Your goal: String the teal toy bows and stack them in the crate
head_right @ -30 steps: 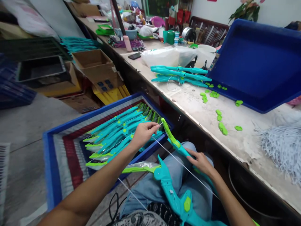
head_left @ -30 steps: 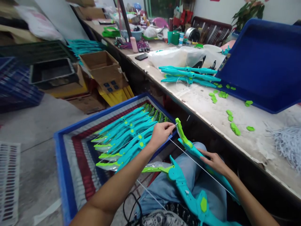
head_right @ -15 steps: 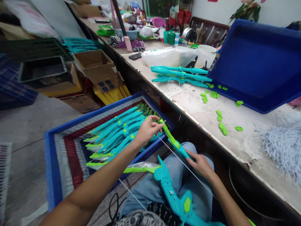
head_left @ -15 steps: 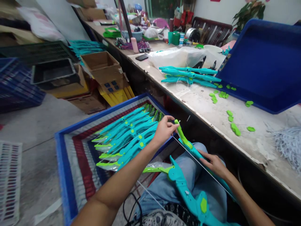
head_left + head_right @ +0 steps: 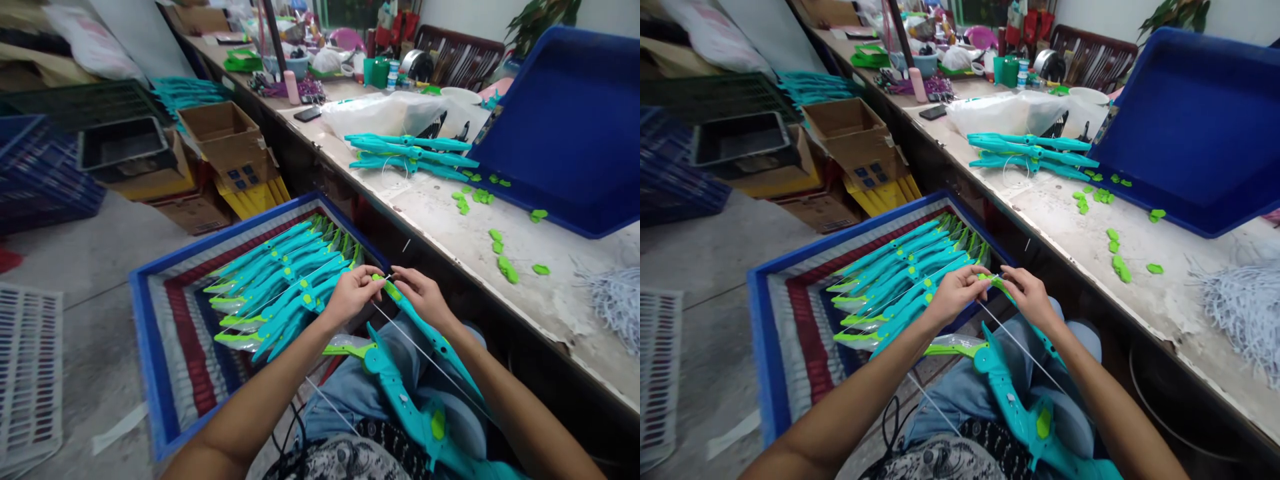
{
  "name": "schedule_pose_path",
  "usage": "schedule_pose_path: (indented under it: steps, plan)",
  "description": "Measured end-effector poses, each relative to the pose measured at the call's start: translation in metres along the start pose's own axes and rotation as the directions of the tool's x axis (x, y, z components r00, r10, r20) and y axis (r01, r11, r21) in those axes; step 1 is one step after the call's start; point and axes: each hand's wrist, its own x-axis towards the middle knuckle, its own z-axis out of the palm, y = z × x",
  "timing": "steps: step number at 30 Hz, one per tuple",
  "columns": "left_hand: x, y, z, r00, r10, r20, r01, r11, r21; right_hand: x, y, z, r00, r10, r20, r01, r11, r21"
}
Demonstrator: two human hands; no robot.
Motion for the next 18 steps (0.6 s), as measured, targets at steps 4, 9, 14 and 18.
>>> schedule_pose_path:
  steps: [4,9,14,18]
  plan:
    - [-0.002,0.0,-0.002,0.999,-0.023,0.026,0.024,1.0,-0.009,0.013,-0.007,0.014,0.996,0.09,-0.018,-0.087,0.983,0.16]
    - [-0.007,-0.009,-0.009,0.994,0.071,-0.081,-0.047,0.962,0.268,0.004,-0.02,0.017,0.997,-0.052,-0.057,0.05,0.998,-0.026]
    - [-0.021,-0.027,-0.006,0.886,0.442,-0.141,-0.312,0.793,0.523,0.011,-0.011,0.015,0.998,0.0,-0.066,-0.007,0.995,-0.101]
    - [-0.025,-0.03,0.003,0.917,0.391,-0.078,-0.333,0.86,0.387,0.019,-0.01,0.017,0.935,0.152,-0.321,-0.172,0.984,-0.034]
